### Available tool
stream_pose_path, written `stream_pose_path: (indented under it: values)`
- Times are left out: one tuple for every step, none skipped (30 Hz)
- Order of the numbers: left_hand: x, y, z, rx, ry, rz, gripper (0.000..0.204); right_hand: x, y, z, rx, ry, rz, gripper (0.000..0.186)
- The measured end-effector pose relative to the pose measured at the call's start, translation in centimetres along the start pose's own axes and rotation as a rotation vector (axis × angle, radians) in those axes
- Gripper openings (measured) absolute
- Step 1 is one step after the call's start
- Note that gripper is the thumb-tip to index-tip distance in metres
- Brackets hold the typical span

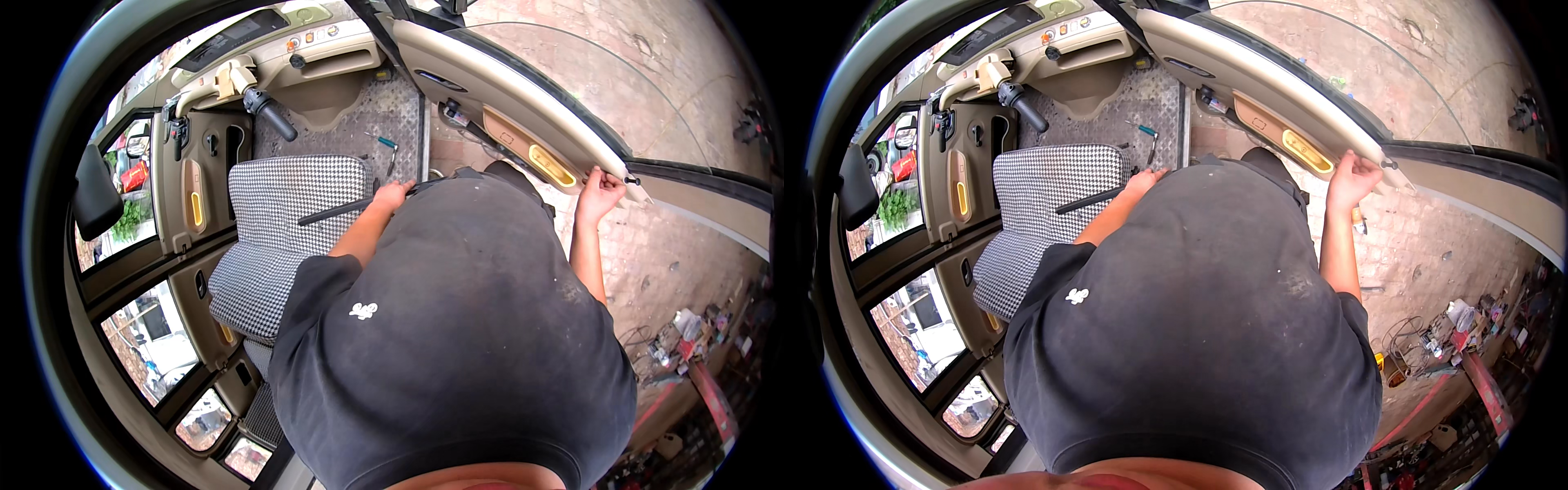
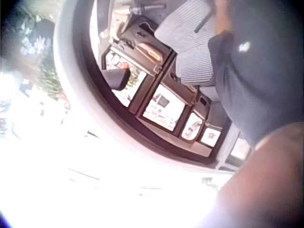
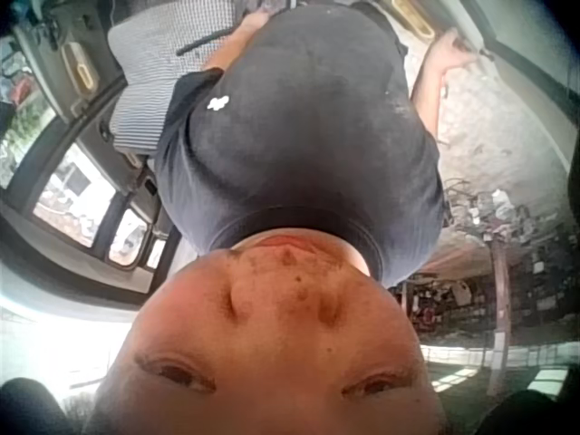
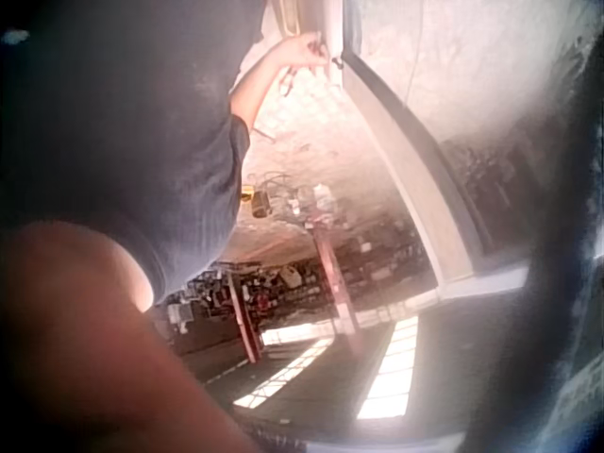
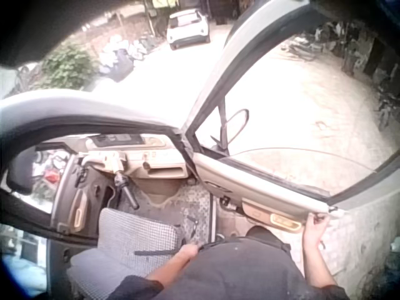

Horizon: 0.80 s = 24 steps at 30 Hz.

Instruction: The person installs a black rubber weather seal along the edges of a white car door. They first fit the seal along the exterior door frame, then move to the interior side to press the seal into the door channel, ensuring it is seated along the entire perimeter.

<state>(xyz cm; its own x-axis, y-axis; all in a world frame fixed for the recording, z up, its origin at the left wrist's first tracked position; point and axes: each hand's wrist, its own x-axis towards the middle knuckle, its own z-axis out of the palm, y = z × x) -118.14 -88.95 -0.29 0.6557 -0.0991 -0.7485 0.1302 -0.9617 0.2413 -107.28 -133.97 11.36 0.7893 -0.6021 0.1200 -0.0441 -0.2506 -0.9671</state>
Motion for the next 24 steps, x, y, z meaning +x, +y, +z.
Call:
stream_pose_path:
  values:
    - [0.1,-0.4,0.1,0.013,0.000,0.007,0.057,0.0,0.0,-0.1,-0.005,-0.004,-0.002,0.031]
    - [0.3,-0.6,0.3,0.016,0.007,0.014,0.058,0.0,-0.1,-0.2,-0.010,-0.008,-0.005,0.030]
    - [0.1,-0.7,0.3,0.021,0.014,0.019,0.058,-0.1,-0.2,-0.2,-0.001,-0.010,-0.006,0.030]
    - [0.1,-0.7,0.2,0.025,0.020,0.024,0.058,-0.1,-0.3,-0.1,0.008,-0.012,-0.007,0.030]
    - [0.2,-0.7,0.3,0.023,0.019,0.019,0.058,-0.1,-0.4,-0.1,0.017,-0.013,-0.008,0.030]
    - [0.2,-0.7,0.3,0.022,0.016,0.013,0.059,-0.1,-0.3,-0.1,0.019,-0.015,-0.010,0.030]
    - [0.3,-0.6,0.3,0.021,0.014,0.007,0.059,0.0,-0.1,-0.2,0.021,-0.017,-0.011,0.030]
    - [0.3,-0.6,0.3,0.020,0.008,0.004,0.059,0.0,0.0,-0.2,0.024,-0.019,-0.012,0.030]
    - [0.2,-0.3,0.2,0.020,0.001,0.002,0.059,0.0,-0.1,-0.1,0.033,-0.020,-0.011,0.030]
    - [0.2,-0.1,0.1,0.019,-0.005,0.000,0.059,0.0,-0.1,-0.1,0.042,-0.022,-0.010,0.030]
    - [0.2,-0.2,0.1,0.013,-0.003,0.006,0.059,0.0,-0.2,0.0,0.051,-0.024,-0.009,0.030]
    - [0.2,-0.2,0.1,0.007,0.000,0.011,0.060,0.0,-0.1,0.0,0.049,-0.019,-0.002,0.030]
    - [0.3,-0.2,0.1,0.002,0.003,0.017,0.060,0.1,0.0,-0.1,0.046,-0.015,0.004,0.029]
    - [0.2,-0.3,0.1,0.001,0.005,0.023,0.060,0.1,0.0,-0.1,0.043,-0.010,0.011,0.029]
    - [0.2,-0.4,0.2,-0.003,0.008,0.027,0.060,0.1,-0.1,-0.1,0.039,-0.013,0.012,0.029]
    - [0.1,-0.5,0.2,-0.006,0.011,0.032,0.060,0.1,-0.3,-0.1,0.036,-0.014,0.013,0.029]
    - [0.2,-0.7,0.4,-0.023,0.016,0.031,0.060,0.0,-0.4,-0.1,0.032,-0.016,0.015,0.028]
    - [0.3,-0.8,0.6,-0.039,0.021,0.030,0.060,-0.1,-0.8,0.0,0.053,-0.017,0.030,0.029]
    - [0.4,-0.9,0.7,-0.056,0.025,0.029,0.060,-0.3,-1.3,0.0,0.074,-0.017,0.045,0.029]
    - [0.5,-1.0,0.9,-0.056,0.024,0.023,0.059,-0.3,-1.5,0.1,0.095,-0.017,0.061,0.029]
    - [0.3,-0.8,0.8,-0.056,0.021,0.018,0.059,-0.4,-1.5,0.1,0.089,-0.018,0.060,0.029]
    - [0.2,-0.6,0.7,-0.056,0.019,0.013,0.058,-0.4,-1.4,0.0,0.083,-0.019,0.059,0.029]
    - [0.2,-0.5,0.7,-0.054,0.024,0.013,0.058,-0.4,-1.3,0.0,0.077,-0.020,0.058,0.029]
    - [0.2,-0.4,0.6,-0.051,0.029,0.013,0.058,-0.5,-1.6,0.1,0.079,-0.026,0.060,0.029]
